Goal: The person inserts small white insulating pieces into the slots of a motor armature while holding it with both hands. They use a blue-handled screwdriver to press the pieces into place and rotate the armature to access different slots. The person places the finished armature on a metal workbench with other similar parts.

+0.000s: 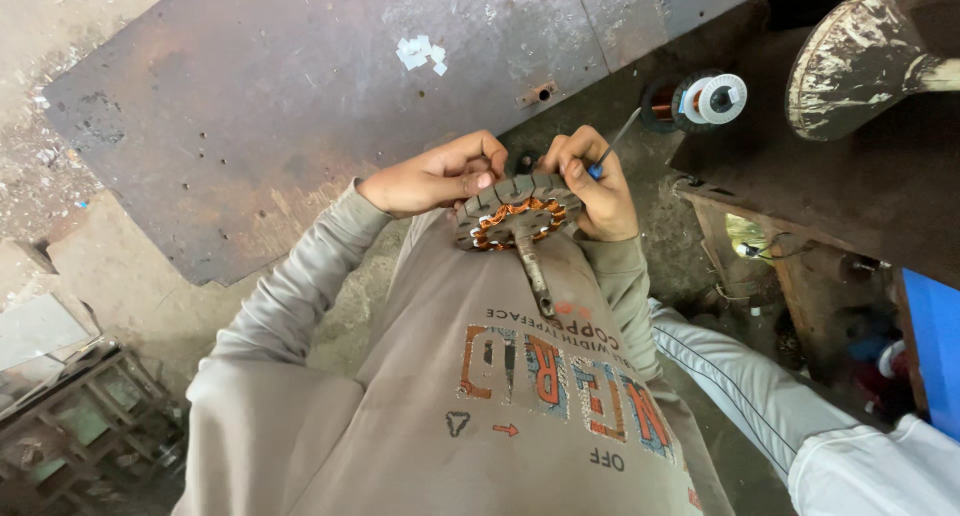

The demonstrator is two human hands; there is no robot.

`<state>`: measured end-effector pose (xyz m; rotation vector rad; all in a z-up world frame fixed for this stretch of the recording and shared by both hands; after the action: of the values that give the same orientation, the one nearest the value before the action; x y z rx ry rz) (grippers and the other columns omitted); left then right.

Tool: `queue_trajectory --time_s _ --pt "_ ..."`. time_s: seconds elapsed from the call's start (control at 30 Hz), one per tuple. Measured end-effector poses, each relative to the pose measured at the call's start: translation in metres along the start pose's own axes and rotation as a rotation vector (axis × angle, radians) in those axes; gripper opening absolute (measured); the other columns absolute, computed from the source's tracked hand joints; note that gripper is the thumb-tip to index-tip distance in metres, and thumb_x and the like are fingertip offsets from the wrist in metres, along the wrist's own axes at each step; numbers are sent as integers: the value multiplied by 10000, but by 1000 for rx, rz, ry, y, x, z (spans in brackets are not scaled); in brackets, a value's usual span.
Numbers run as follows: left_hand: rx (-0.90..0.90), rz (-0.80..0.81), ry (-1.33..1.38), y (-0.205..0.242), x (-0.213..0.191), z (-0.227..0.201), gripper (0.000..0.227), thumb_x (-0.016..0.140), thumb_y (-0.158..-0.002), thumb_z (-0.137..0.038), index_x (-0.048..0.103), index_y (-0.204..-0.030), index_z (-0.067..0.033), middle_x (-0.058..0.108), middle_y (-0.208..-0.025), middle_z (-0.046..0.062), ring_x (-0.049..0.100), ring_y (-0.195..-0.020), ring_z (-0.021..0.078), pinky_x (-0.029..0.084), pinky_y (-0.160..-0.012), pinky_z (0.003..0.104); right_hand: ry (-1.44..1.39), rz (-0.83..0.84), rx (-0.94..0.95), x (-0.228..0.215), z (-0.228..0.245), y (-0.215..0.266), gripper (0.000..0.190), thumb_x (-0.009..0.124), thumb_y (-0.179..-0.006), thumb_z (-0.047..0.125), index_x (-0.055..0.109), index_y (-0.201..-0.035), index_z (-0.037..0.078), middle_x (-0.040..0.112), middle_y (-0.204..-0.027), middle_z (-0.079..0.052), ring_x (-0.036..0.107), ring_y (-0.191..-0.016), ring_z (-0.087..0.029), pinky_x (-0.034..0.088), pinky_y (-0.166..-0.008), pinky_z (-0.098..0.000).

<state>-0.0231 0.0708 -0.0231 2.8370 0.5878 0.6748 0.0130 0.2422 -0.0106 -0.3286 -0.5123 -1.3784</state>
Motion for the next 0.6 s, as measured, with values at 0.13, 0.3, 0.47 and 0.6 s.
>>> queue_trajectory --time_s 0.13,0.3,0.47,0.6 --pt "140 -22 -54 5 1 0 174 500 -1120 -169 430 -1262 -98 557 -1063 -29 484 -875 28 454 -743 227 32 22 11 2 -1 -1 349 702 -1047 345 488 -971 79 570 -937 -82 542 -899 -149 460 -861 -305" --pt "395 -91 -113 16 12 -21 149 505 -1159 -66 433 -1289 -78 592 -1165 18 542 -1058 83 466 -944 264 3 3 10 5 0 -4 364 708 -1044 356 485 -960 81 540 -919 -66 522 -872 -136 441 -805 -293" --pt "242 -179 80 16 13 -31 182 564 -1089 -58 490 -1256 -67 671 -1042 27 457 -792 44 388 -695 221 -24 38 12 10 4 -5 394 719 -1024 386 471 -948 90 517 -894 -56 532 -858 -158 450 -780 -311" --pt "105 -61 193 5 13 -47 262 589 -1042 -65 475 -1277 -80 678 -1000 16 415 -687 31 354 -603 211 -70 71 25 15 3 -7 392 719 -1034 381 470 -949 91 502 -881 -45 513 -832 -149 430 -756 -300"
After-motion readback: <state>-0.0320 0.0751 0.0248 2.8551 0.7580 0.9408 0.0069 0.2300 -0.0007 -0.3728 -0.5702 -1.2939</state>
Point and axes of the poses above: each hand's wrist, its own y-axis away from the middle knuckle, its own x-axis out of the palm, z = x × y, the point moved 8 cm from there along -y, towards the middle knuckle
